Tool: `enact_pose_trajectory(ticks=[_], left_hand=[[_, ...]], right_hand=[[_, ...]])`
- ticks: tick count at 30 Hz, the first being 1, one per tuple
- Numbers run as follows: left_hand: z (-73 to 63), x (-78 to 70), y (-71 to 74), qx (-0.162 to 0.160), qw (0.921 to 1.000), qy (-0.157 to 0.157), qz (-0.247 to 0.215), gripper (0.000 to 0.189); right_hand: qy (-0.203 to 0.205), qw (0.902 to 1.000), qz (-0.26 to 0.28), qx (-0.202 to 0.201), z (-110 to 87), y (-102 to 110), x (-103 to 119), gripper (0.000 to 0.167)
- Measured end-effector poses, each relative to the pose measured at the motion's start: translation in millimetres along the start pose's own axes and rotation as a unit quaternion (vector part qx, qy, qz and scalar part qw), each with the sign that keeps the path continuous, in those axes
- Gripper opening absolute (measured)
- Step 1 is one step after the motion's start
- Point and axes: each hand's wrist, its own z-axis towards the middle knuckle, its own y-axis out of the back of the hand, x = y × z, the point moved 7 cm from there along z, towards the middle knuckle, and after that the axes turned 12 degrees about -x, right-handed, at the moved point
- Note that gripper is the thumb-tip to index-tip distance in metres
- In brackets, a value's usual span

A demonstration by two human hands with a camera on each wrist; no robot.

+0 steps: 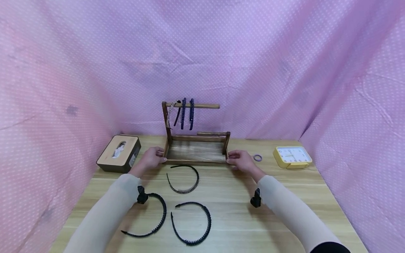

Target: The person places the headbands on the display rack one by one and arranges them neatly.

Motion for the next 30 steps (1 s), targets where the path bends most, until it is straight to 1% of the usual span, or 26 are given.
enact_pose_trajectory(ticks=[3, 6, 8, 10, 11, 13, 15, 17, 19, 21, 25, 30], left_hand=[[-2.8, 0.4, 3.9, -0.004, 1.0, -0.002, -0.007, 0.047], [-8.8, -0.2, 10.4, -0.012, 0.9999, -0.011, -0.004, 0.043], [-15.3, -3.6, 17.2, -0.024, 0.9994, -0.024, -0.001, 0.042], [-24.4, -9.0, 26.0, -0.041, 0.998, -0.043, 0.02, 0.041], [-29.5, -11.6, 29.8, -0.049, 0.9972, -0.053, 0.022, 0.04], [-42.7, -17.4, 36.4, -0.057, 0.9956, -0.07, 0.025, 0.038], [-57.7, -20.9, 39.4, -0.054, 0.995, -0.082, 0.019, 0.036], [-76.1, -21.2, 41.4, -0.04, 0.9955, -0.086, 0.003, 0.035], [-95.5, -20.5, 41.6, -0.024, 0.9964, -0.081, -0.01, 0.035], [-114.8, -17.6, 39.6, -0.007, 0.9974, -0.069, -0.02, 0.037], [-148.2, -12.3, 32.4, 0.012, 0.998, -0.049, -0.039, 0.042], [-179.6, -9.9, 14.6, 0.046, 0.9947, -0.058, -0.07, 0.045]], right_hand=[[-0.002, 0.9999, -0.003, 0.01, 2.5, -2, 2, 0.043], [-0.007, 0.9998, 0.004, 0.018, 4.3, -3, 1, 0.043], [-0.011, 0.9998, 0.006, 0.017, 5.1, -3, 1, 0.042], [-0.013, 0.9997, 0.006, 0.017, 5.4, -2, 0, 0.041], [-0.013, 0.9998, 0.004, 0.017, 5.4, -2, 0, 0.041], [-0.013, 0.9998, 0.002, 0.017, 5.9, 0, 0, 0.04], [-0.016, 0.9997, 0.009, 0.017, 6.9, 1, -1, 0.04], [-0.018, 0.9995, 0.017, 0.019, 8.8, 0, -1, 0.04], [-0.019, 0.9992, 0.025, 0.022, 10.2, -2, 0, 0.041], [-0.021, 0.9989, 0.031, 0.027, 10.8, -4, 0, 0.041], [-0.017, 0.9988, 0.03, 0.035, 9.8, -5, 2, 0.043], [-0.026, 0.9989, 0.029, 0.028, 9.0, 0, 1, 0.041]])
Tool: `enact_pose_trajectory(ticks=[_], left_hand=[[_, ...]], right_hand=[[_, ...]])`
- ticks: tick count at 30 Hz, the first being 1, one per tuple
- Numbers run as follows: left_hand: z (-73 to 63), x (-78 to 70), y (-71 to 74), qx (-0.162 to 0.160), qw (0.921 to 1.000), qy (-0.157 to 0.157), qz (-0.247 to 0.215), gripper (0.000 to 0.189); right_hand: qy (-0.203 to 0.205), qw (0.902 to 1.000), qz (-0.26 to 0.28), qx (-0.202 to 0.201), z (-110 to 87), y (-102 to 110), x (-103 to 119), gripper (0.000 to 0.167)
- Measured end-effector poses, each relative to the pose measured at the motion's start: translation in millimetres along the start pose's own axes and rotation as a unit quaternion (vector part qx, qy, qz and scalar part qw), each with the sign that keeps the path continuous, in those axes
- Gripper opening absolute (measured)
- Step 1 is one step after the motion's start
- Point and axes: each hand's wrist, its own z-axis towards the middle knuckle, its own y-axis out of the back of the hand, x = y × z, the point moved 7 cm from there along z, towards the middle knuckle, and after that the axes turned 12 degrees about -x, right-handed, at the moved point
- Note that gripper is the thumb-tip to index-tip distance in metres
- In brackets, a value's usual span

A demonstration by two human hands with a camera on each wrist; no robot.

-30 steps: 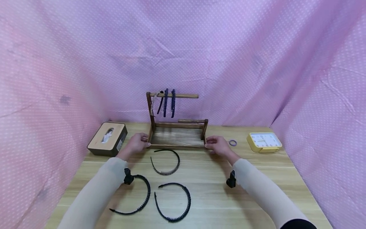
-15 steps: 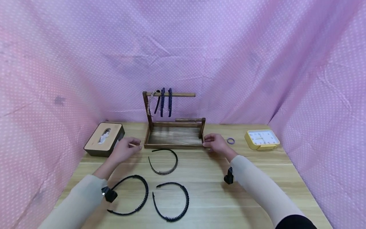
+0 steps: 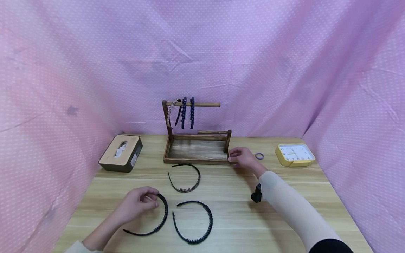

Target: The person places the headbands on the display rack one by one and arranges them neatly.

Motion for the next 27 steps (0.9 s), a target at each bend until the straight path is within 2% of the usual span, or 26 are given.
enact_pose_trajectory(ticks=[3, 7, 12, 16, 19, 27], left_hand=[[-14.2, 2.2, -10.7, 0.011, 0.9999, -0.01, -0.001, 0.044], [-31.0, 8.3, -18.2, 0.004, 0.9999, -0.015, 0.007, 0.046], [-45.6, 17.9, -29.4, 0.017, 0.9997, 0.014, -0.013, 0.047], [-51.9, 23.6, -37.7, 0.036, 0.9981, 0.043, -0.026, 0.048], [-54.2, 26.8, -41.8, 0.04, 0.9975, 0.054, -0.022, 0.047], [-55.3, 28.4, -45.1, 0.017, 0.9993, 0.03, 0.013, 0.043]], right_hand=[[-0.004, 1.0, 0.001, 0.0, -0.5, 3, 0, 0.042], [-0.003, 1.0, -0.003, 0.001, -1.2, 1, -1, 0.043], [-0.004, 1.0, -0.002, 0.006, -2.2, -3, 1, 0.044], [-0.005, 1.0, -0.001, 0.004, -3.4, -3, 4, 0.044], [-0.002, 1.0, -0.001, 0.003, -3.9, -2, 5, 0.044], [0.0, 1.0, 0.0, -0.003, -4.8, 0, 3, 0.041]])
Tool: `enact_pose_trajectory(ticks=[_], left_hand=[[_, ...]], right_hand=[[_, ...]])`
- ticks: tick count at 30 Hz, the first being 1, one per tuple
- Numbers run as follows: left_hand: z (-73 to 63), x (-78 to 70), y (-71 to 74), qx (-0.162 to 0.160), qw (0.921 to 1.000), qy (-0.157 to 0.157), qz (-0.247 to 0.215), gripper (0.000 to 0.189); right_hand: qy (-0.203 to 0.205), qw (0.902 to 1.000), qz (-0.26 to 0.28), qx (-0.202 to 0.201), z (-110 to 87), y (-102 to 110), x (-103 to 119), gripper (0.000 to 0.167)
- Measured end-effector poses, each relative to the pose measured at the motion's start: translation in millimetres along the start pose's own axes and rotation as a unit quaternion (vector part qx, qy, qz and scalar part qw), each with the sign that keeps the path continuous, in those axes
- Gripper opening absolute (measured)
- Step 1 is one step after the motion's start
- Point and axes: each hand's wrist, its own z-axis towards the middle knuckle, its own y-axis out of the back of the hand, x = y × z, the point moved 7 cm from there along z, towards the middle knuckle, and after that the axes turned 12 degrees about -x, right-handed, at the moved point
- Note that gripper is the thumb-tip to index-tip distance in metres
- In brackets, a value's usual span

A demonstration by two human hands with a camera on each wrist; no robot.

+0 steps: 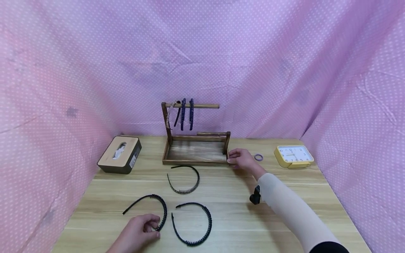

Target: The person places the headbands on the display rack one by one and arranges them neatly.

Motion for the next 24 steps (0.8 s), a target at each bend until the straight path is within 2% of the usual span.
enact_pose_trajectory(ticks=[8, 10, 13, 17, 20, 24], left_hand=[[3.6, 3.8, -5.6, -0.011, 0.9983, 0.021, 0.053, 0.039], [3.6, 2.6, -5.7, -0.02, 0.9971, 0.014, 0.072, 0.036], [4.1, -1.7, -5.4, -0.032, 0.9937, -0.015, 0.106, 0.031], [5.0, -7.5, -0.2, -0.06, 0.9864, -0.025, 0.151, 0.025], [4.4, -10.9, 5.9, -0.079, 0.9816, -0.008, 0.173, 0.023], [2.9, -14.7, 10.9, -0.079, 0.9803, 0.016, 0.181, 0.022]], right_hand=[[-0.003, 1.0, 0.002, 0.004, -2.9, -1, -1, 0.042], [-0.003, 1.0, 0.002, 0.003, -2.4, -1, -1, 0.042], [0.002, 1.0, 0.004, 0.002, -2.0, -1, -1, 0.042], [0.002, 1.0, 0.003, 0.0, -1.3, 0, -1, 0.041], [-0.001, 1.0, 0.002, -0.002, -0.6, 0, -1, 0.04], [-0.005, 1.0, 0.003, 0.0, -1.2, 0, 0, 0.04]])
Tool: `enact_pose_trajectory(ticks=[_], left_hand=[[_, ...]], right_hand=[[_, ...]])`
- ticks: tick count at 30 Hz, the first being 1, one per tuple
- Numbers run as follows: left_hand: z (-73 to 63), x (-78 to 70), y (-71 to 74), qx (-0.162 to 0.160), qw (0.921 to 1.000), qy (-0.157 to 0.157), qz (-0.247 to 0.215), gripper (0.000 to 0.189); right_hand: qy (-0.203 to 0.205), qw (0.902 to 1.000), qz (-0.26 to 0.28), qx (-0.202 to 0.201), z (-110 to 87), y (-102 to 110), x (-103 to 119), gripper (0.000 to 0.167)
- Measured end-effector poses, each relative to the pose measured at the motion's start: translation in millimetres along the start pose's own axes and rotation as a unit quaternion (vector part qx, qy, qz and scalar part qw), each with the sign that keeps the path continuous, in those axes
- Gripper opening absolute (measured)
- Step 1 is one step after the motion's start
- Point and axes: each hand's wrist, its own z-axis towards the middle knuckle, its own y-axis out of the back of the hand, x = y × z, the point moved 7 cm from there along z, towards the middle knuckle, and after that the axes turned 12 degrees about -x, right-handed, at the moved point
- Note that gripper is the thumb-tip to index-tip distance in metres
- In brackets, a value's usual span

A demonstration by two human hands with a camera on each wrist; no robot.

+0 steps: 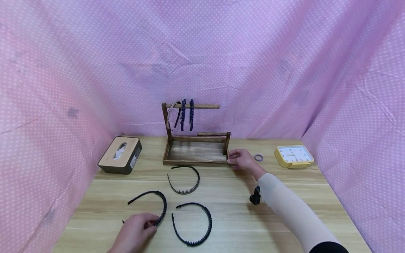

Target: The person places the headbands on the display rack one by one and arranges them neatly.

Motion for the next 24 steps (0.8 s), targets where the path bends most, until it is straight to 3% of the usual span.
enact_pose_trajectory(ticks=[5, 11, 14, 18, 24], left_hand=[[-2.3, -5.5, 9.0, -0.018, 0.9994, 0.01, 0.028, 0.023], [-3.3, -20.3, 30.7, -0.101, 0.9922, -0.044, 0.058, 0.024], [-2.1, -28.9, 43.9, -0.154, 0.9831, -0.08, 0.058, 0.027], [0.3, -35.8, 59.8, -0.216, 0.9707, -0.098, 0.035, 0.027], [6.9, -48.9, 80.4, -0.281, 0.9512, -0.126, -0.016, 0.028]], right_hand=[[0.0, 1.0, 0.001, 0.0, -0.6, 0, 0, 0.04], [0.0, 1.0, 0.003, -0.003, 0.7, 1, -1, 0.041], [-0.002, 1.0, 0.004, -0.005, 1.6, 1, -2, 0.041], [-0.003, 1.0, 0.005, -0.005, 2.0, 2, -2, 0.042], [-0.002, 1.0, 0.009, -0.002, 3.6, 1, -3, 0.043]])
